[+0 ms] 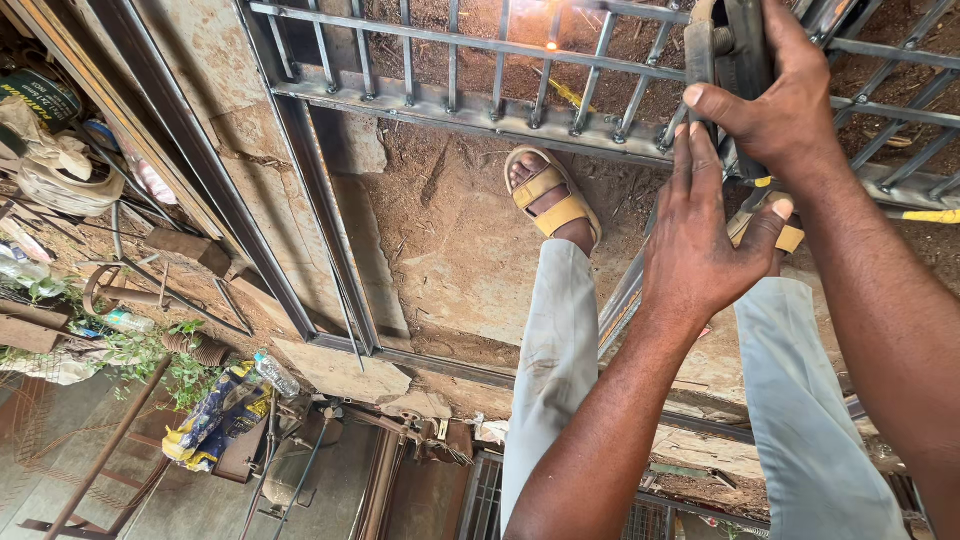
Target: The person uses a welding torch to join metal bars on a grid-like metal frame. They hold the torch with both hands, apply it to the joints, and move along the frame to weld multiple points. The person also repositions the frame and adjusts the torch during the process.
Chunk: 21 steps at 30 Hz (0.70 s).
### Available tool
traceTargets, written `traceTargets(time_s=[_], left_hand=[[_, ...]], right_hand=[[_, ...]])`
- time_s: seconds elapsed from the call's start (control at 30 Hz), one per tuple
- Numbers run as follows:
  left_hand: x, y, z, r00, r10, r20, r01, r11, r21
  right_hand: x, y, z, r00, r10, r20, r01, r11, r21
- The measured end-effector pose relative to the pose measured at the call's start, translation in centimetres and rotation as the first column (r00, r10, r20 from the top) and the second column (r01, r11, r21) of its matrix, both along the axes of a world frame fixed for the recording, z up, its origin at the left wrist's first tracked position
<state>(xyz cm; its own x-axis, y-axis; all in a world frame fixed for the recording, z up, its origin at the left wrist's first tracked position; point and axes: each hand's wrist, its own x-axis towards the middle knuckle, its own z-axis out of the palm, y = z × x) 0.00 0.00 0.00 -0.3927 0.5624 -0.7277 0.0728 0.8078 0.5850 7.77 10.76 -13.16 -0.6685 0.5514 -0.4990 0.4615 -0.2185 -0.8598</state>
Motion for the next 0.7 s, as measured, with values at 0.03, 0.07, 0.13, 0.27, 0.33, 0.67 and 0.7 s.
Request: traceTargets(time_s=[0.03,0.07,0.13,0.27,0.33,0.67,0.7], left_hand=[[0.0,0.0,0.1,1.000,0.000,-0.007,0.000,1.000,0.009],[0.1,0.0,0.1,1.000,0.000,-0.013,0.000,1.000,0.017],[0.1,-0.1,0.2,0.999,0.000,-0.036,0.002,0.999,0.040],[0.3,-0.2,0.3,0.998,0.011,-0.063,-0.006,0.997,0.077],[0.5,-0.2,0.3,0.998,0.015,-0.058,-0.010,0.997,0.082],[0.3,-0.1,0.1,0.997,-0.009,-0.071,0.015,0.997,0.078],[0.3,-0.2,0.1,0.998,-0.010,-0.068,0.015,0.997,0.075]], right_hand=[[-0.3,0.2,0.4,1.000,-0.008,-0.008,0.008,1.000,-0.009],[-0.6,0.4,0.9,1.000,-0.016,-0.016,0.016,1.000,-0.018],[-1.2,0.9,1.7,0.999,-0.036,-0.006,0.035,0.999,-0.038],[-1.9,1.6,3.0,0.997,-0.079,0.023,0.080,0.993,-0.087],[-2.1,1.8,3.3,0.997,-0.069,0.036,0.072,0.994,-0.086],[-1.7,1.7,2.3,1.000,-0.020,0.010,0.021,1.000,-0.011],[-1.6,1.6,2.3,1.000,-0.005,0.011,0.005,1.000,-0.005]])
